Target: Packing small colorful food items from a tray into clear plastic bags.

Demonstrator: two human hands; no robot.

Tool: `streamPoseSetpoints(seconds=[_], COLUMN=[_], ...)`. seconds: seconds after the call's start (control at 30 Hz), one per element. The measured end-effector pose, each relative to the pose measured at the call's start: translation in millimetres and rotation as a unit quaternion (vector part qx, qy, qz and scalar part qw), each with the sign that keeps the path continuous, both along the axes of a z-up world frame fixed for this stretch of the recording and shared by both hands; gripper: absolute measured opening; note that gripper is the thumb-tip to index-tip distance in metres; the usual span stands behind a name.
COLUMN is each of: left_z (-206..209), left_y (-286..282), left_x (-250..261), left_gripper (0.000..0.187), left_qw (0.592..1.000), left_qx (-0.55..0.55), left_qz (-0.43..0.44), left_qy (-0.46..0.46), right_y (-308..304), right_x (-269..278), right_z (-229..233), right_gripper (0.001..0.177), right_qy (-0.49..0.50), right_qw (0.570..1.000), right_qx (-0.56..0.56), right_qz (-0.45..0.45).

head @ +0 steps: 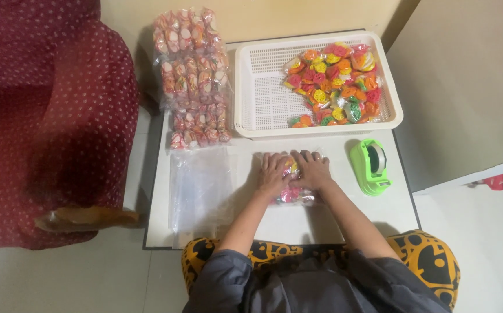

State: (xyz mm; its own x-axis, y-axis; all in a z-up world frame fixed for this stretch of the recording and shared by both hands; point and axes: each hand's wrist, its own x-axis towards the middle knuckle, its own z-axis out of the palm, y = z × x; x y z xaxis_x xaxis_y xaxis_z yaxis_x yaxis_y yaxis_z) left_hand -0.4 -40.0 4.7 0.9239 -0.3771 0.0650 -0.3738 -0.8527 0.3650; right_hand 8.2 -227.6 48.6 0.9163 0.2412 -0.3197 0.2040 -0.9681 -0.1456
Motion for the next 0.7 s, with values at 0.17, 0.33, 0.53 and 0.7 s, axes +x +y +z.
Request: streamPoseSetpoints(seconds=[0.17, 0.33, 0.53, 0.7], left_z=[-3, 5, 20, 14], left_y=[1, 2, 3, 4], left_x=[-1, -3, -2, -4], left_gripper=[0.063, 0.059, 0.061, 0.058], left_qw=[1.000, 1.000, 1.000, 0.999], left_qx=[-0.017, -0.007, -0.003, -0.023], left_qz=[-0.007, 0.002, -0.007, 0.008], left_qy=[-0.018, 0.000, 0.013, 0.035], right_y=[-1, -1, 0, -1], right_x=[3, 2, 1, -7], right_z=[-1, 2, 2, 15], right_gripper=[0.116, 0.118, 0.123, 0.124], right_qy=[0.006, 0.011, 0.011, 0.019], right_qw=[1.000, 1.000, 1.000, 0.998], right_qx=[0.008, 0.009, 0.008, 0.061], right_qz=[0.003, 0.004, 0.002, -0.014])
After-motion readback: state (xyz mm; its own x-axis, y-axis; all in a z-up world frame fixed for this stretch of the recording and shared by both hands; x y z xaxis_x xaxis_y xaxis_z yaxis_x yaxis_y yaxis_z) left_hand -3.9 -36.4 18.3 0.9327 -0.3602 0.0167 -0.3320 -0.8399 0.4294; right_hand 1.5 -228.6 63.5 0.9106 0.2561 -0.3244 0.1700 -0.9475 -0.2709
